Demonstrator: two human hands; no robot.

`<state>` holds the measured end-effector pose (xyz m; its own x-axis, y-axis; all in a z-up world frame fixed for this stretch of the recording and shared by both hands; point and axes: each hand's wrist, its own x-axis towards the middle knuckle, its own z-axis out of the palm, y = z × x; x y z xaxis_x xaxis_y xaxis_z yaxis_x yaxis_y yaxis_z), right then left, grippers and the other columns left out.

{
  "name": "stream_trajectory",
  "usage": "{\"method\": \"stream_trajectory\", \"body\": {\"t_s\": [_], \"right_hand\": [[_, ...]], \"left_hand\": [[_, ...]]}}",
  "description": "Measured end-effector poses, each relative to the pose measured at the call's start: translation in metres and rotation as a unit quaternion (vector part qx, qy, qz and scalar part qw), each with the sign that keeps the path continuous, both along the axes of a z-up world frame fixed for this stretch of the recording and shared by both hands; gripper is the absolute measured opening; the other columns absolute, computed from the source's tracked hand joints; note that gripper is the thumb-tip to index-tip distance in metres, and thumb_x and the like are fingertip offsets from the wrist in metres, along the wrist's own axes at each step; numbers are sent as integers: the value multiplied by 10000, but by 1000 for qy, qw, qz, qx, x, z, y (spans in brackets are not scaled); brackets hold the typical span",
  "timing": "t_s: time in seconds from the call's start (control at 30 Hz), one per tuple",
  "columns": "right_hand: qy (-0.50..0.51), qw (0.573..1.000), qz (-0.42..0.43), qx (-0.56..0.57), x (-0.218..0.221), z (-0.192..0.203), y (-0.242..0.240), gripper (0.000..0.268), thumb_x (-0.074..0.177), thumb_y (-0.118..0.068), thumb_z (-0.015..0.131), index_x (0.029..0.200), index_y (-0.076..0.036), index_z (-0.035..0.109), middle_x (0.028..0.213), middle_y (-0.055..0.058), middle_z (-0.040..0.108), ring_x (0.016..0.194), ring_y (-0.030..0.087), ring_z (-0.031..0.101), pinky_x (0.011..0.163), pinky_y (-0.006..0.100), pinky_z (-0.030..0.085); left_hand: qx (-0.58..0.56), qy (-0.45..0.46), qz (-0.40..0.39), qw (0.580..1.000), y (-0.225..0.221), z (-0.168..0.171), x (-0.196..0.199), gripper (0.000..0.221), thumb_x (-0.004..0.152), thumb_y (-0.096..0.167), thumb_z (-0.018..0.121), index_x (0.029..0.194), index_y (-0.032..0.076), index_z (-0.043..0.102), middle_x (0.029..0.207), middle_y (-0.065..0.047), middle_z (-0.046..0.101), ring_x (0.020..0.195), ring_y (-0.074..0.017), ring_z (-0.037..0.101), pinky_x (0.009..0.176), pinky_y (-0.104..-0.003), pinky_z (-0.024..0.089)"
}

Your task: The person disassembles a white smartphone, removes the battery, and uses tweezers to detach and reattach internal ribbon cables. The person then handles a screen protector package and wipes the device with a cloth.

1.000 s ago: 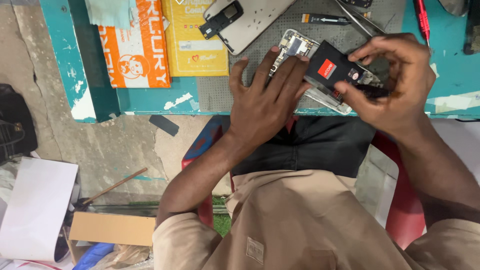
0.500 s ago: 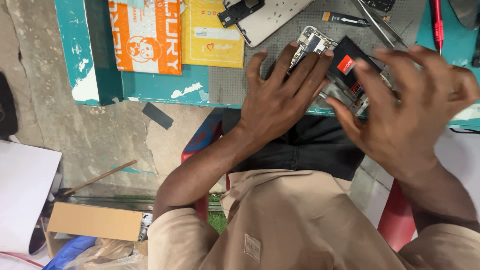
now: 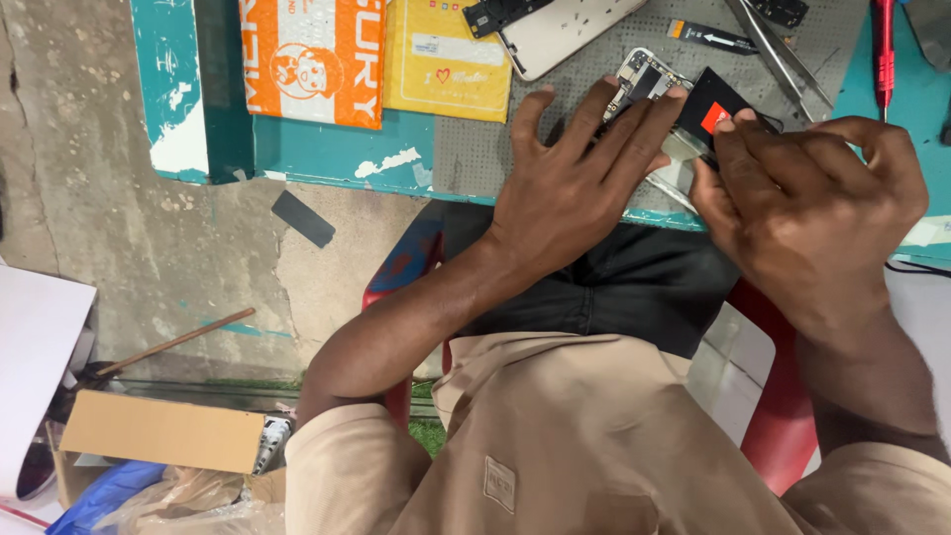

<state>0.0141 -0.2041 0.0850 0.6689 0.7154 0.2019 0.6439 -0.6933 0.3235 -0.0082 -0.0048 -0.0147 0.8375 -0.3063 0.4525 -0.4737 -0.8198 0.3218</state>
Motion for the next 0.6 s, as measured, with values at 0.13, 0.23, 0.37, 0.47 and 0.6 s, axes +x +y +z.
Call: {"method": "stream_trajectory", "body": {"t_s": [0.13, 0.23, 0.37, 0.47, 0.6], "right_hand": [[-4, 1000, 8, 16, 3, -4, 1, 162, 983, -249, 864, 1056, -109, 825, 1033, -31, 789, 823, 84, 663, 905, 254, 469], [-4, 1000, -2, 7, 0, -4, 2, 169, 937, -256, 866, 1037, -128, 822, 1018, -27, 791, 800, 101, 662, 896, 269, 496], [-10, 1000, -21, -2, 3, 4, 14, 150, 882, -226, 832, 992, -124, 831, 831, -30, 754, 751, 133, 694, 792, 286, 505], [-42, 998, 4, 43, 2, 7, 18, 191, 864, -233, 826, 991, -94, 802, 930, 16, 791, 755, 153, 686, 803, 287, 511], [-44, 998, -7, 36, 4, 1, 9, 175, 869, -240, 822, 969, -97, 813, 877, 11, 781, 736, 147, 676, 802, 297, 516]], "left_hand": [[-2, -9, 5, 1000, -1, -2, -1, 463, 1159, 343, 642, 1535, 100, 522, 1389, -41, 655, 1338, -233, 546, 1121, -569, 300], [-3, -5, -1, 1000, -1, -6, -3, 450, 1150, 305, 650, 1527, 90, 532, 1379, -48, 658, 1329, -238, 551, 1115, -575, 301], [7, -14, 6, 1000, 1, 10, 0, 463, 1028, 243, 656, 1459, 98, 567, 1333, -54, 688, 1281, -263, 576, 1073, -593, 319], [-10, -15, 5, 1000, 4, 27, 0, 444, 1069, 257, 648, 1470, 81, 575, 1315, -62, 685, 1283, -267, 571, 1105, -581, 340], [-27, -15, 5, 1000, 6, 35, 0, 436, 1061, 287, 642, 1439, 75, 589, 1327, -56, 680, 1274, -263, 568, 1102, -576, 350]]}}
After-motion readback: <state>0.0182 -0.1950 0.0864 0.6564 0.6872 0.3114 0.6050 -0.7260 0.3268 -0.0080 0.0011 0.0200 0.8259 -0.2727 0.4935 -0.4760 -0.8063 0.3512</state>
